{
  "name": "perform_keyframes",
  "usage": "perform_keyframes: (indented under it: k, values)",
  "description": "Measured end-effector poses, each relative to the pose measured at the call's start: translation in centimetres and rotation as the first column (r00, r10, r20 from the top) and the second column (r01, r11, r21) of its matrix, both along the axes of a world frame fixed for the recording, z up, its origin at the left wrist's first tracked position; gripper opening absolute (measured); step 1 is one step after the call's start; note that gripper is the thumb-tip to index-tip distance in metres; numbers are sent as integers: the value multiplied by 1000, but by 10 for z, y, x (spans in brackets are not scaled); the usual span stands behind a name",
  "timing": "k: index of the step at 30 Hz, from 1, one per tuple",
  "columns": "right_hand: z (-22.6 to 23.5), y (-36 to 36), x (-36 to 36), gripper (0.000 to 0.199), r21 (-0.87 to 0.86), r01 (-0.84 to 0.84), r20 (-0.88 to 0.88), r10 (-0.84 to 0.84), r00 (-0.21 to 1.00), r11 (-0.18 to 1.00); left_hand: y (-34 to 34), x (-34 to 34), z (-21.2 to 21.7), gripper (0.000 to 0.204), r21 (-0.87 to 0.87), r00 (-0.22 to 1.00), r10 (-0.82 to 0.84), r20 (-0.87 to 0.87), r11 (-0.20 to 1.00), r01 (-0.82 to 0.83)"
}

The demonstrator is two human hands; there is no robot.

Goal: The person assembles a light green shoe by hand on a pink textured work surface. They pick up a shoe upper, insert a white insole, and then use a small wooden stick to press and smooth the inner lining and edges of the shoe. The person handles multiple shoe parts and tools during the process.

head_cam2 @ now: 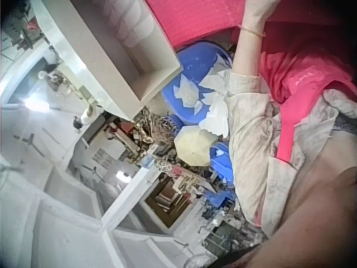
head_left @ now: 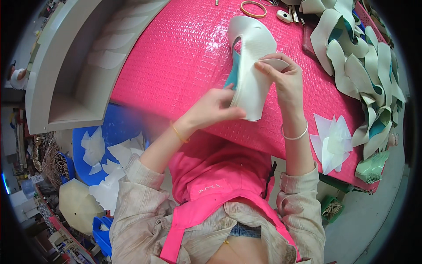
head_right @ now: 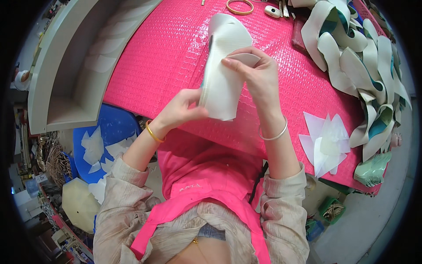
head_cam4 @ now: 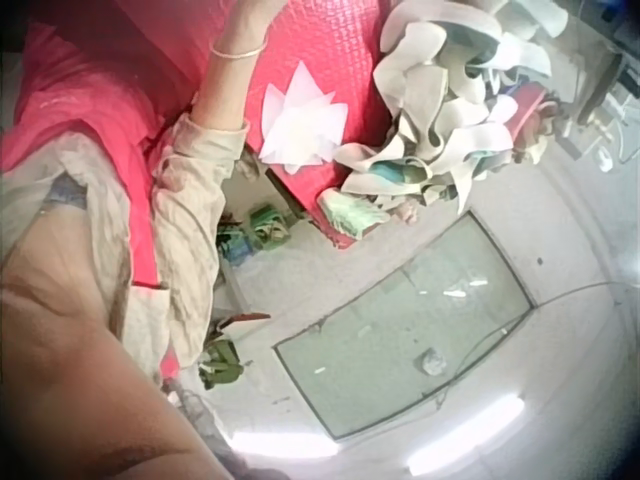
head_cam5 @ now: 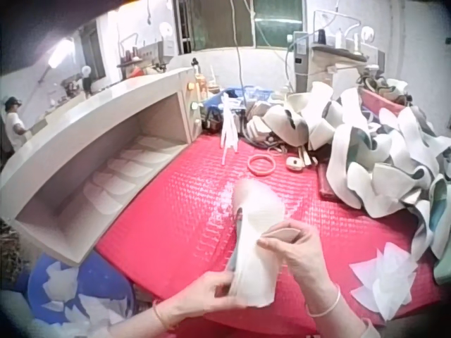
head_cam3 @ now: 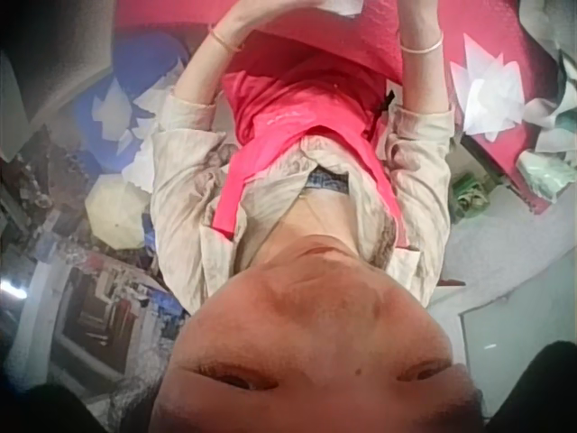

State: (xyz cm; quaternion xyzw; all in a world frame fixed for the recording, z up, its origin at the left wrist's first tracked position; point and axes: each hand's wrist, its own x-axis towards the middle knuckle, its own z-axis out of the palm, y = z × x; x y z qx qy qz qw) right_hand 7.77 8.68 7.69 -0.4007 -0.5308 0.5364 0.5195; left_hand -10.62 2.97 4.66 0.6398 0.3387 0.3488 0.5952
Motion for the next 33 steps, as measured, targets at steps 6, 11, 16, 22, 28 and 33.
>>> perform_keyframes:
  k: [6,11,16,22,28,33]
  values:
    - [8,2,-15,20,187,-65,325,1,946,980,-1,32,17,45,-410,904,275,326,903,-127]
    - [-22,46,-12,44,544,223,348,-459,817,809,-8,30,10,56,-407,872,247,424,911,-60]
    - [-15,-14,13,41,-167,-122,143,146,979,978,-15,24,7,52,-280,912,215,349,953,-118]
    - [-12,-3,4,34,20,247,-139,-242,960,969,-33,23,-9,25,-259,952,302,52,925,-280]
    - [1,8,1,24,26,408,-192,-396,898,912,-26,29,3,26,-181,978,205,48,964,-194]
    - [23,-9,-10,55,-191,-89,-425,-1,905,978,-3,41,38,31,-378,689,611,388,788,-486]
